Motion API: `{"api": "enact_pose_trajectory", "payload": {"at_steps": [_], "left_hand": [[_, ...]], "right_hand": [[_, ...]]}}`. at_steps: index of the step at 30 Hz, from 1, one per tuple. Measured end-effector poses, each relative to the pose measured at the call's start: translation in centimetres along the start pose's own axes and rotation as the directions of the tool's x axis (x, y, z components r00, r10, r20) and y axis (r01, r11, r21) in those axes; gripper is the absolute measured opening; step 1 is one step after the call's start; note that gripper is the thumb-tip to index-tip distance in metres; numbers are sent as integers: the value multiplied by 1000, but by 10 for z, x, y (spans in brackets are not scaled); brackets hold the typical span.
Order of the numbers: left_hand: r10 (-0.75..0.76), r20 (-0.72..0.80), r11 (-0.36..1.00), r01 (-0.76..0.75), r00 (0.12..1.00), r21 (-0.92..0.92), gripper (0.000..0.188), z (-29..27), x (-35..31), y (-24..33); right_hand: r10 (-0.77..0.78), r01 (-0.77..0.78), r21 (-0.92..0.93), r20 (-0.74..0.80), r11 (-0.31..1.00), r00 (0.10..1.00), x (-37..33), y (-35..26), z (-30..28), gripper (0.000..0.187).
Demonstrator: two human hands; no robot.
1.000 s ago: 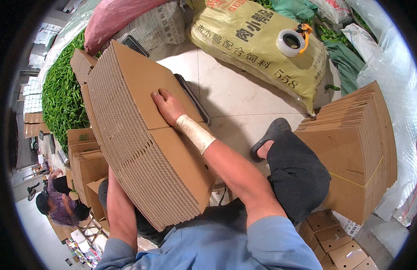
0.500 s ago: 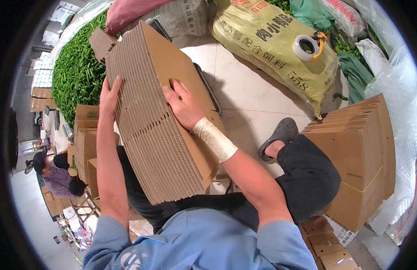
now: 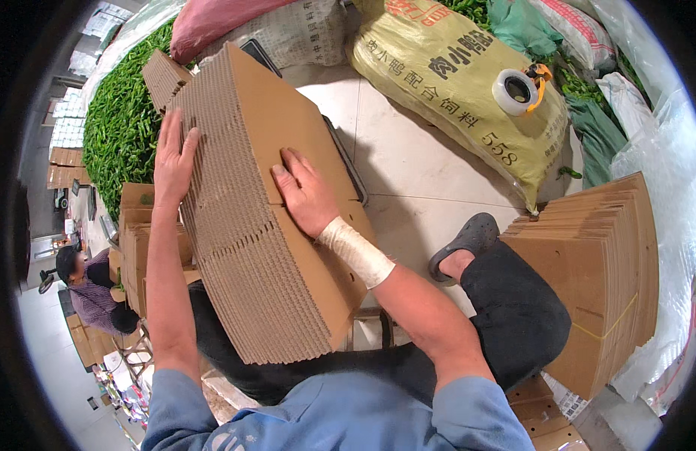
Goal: The person sits on the floor and assembles flat cardboard sheets into boxes. They use a rubber band to hold the stack, then use a tape gun to seal the box seams. The person repeats this process for multiple boxes.
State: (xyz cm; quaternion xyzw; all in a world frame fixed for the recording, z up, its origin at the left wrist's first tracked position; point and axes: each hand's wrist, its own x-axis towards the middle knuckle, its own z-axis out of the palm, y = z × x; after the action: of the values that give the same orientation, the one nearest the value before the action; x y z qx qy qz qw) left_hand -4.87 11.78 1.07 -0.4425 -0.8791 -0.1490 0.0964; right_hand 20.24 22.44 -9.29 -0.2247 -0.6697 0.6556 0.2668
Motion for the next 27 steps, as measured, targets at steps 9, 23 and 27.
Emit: {"api": "enact_pose_trajectory", "payload": {"at_steps": [9,23,27], "left_hand": [[-294,202,946,254,934,201,99,3,36,60],[128,135,990,-135,983,47,59,15,26,26],[214,115,977,-215,970,-7,58,22,36,42]], "right_hand": [[95,-96,-47,-10,994,995,-1,26,6,61],[-23,-422,-486,-676,765,737,103,72,-307,30],[4,-687,-458,-831,564,557,110,122,-513,80]]}}
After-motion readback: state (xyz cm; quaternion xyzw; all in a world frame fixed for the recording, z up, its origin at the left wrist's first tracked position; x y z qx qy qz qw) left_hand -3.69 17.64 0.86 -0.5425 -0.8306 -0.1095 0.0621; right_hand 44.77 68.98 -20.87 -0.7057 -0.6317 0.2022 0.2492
